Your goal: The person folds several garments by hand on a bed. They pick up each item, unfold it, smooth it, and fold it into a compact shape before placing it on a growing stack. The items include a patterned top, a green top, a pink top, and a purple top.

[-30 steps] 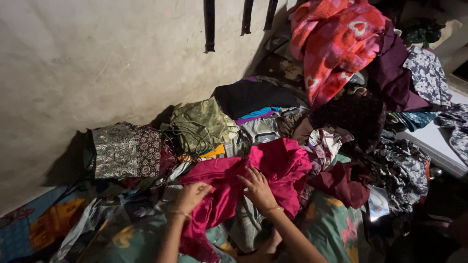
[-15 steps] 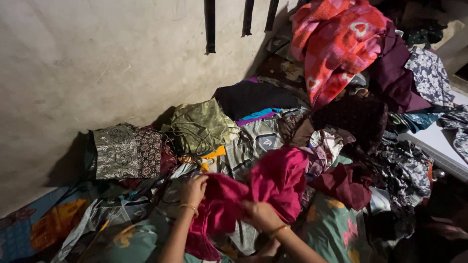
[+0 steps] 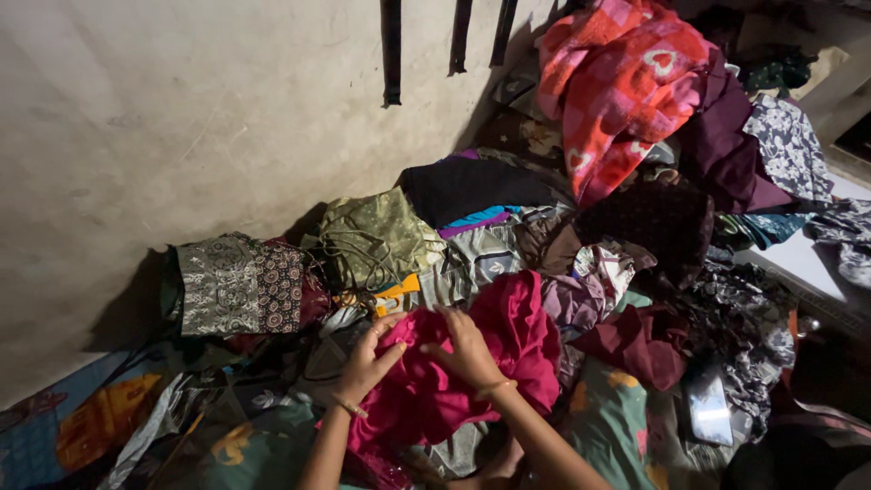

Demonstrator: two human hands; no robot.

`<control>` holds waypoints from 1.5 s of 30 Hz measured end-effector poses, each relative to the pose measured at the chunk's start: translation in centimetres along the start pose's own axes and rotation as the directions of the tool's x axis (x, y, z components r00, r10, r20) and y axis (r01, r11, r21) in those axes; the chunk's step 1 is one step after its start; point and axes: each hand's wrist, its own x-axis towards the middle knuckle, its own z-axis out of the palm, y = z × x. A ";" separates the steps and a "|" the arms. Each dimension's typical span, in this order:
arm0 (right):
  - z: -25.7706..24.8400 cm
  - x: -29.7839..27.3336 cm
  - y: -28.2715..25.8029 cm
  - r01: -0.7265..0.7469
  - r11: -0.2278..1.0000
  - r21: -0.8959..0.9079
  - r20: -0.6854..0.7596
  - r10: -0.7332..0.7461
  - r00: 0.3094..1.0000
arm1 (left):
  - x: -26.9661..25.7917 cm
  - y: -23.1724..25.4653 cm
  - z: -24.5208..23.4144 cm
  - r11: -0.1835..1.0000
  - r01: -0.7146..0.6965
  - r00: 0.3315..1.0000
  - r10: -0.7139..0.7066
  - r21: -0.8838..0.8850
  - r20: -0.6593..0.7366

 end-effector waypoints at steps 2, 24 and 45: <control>1.1 -0.8 1.4 -0.363 0.919 0.156 0.135 0.344 0.929 | -0.2 0.3 -0.5 1.000 -0.013 0.999 0.014 -0.004 0.036; 2.1 0.3 -2.6 -0.403 0.835 0.374 0.330 0.286 0.900 | -0.2 0.4 1.4 0.884 0.057 0.957 -0.181 0.464 0.227; -4.3 -0.6 2.3 -0.132 0.914 -0.384 0.377 0.285 0.881 | -3.7 7.5 -7.0 0.906 -0.113 0.726 0.356 0.409 -0.588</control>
